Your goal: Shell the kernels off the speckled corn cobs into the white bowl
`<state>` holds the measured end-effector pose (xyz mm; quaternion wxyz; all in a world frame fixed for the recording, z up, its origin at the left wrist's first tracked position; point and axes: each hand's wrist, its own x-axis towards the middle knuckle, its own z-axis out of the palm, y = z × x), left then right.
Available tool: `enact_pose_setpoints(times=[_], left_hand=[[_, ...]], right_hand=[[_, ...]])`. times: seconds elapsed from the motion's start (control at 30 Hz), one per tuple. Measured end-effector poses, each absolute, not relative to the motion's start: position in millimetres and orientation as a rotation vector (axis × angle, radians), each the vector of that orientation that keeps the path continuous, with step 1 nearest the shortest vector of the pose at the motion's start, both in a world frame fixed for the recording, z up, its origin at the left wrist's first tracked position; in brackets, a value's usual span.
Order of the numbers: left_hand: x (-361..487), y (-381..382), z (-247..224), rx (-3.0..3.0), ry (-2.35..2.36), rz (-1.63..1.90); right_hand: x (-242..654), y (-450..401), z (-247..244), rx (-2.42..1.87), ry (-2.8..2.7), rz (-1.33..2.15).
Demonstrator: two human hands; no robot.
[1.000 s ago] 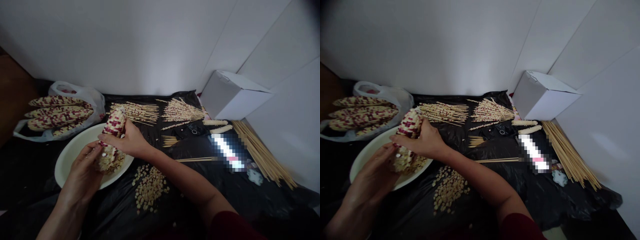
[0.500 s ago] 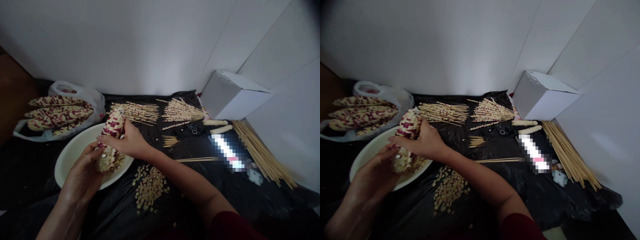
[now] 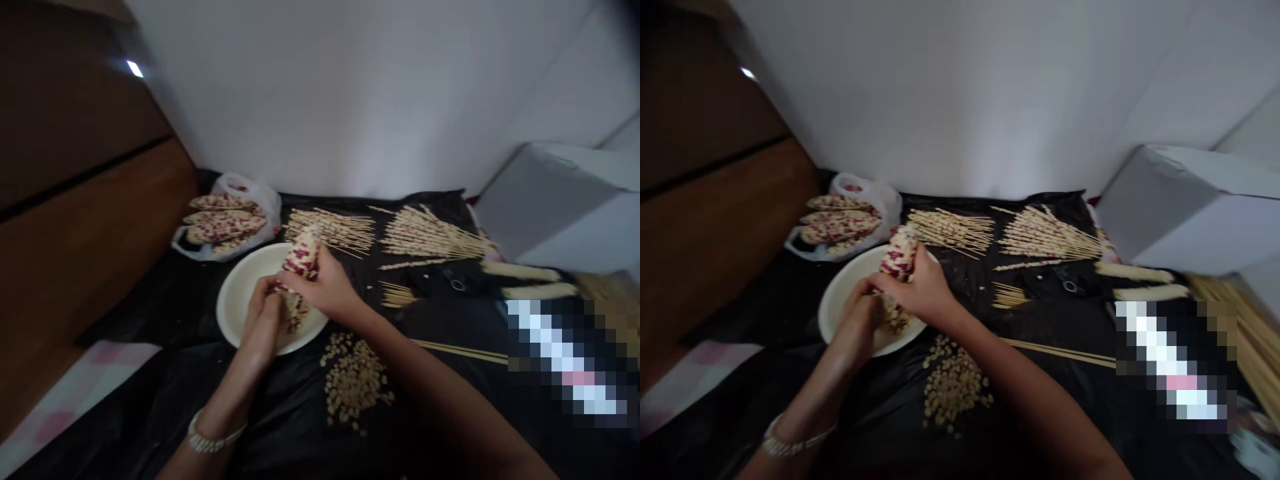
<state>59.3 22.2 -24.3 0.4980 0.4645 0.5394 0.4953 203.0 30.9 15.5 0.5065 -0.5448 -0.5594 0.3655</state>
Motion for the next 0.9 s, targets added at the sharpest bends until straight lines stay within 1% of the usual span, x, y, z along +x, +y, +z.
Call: enact_pose_setpoints(times=[0.1,0.3,0.5,0.7,0.9], left_hand=[[61,20,-24,1.125,1.273,1.184],[62,16,-22,1.022,1.127,1.231],[66,14,-15,0.829,1.013,1.216],[67,11,-14,0.865,0.942,1.235],[67,12,-17,0.917,0.995,1.249]], right_hand=[[206,35,11,-1.294,-1.299,0.939],[210,36,8,-1.028,-1.21,1.193],[208,38,4,-1.017,-1.16,1.214],[208,36,5,-1.004,-1.176,1.231],[208,35,7,-1.051,-1.217,1.185]])
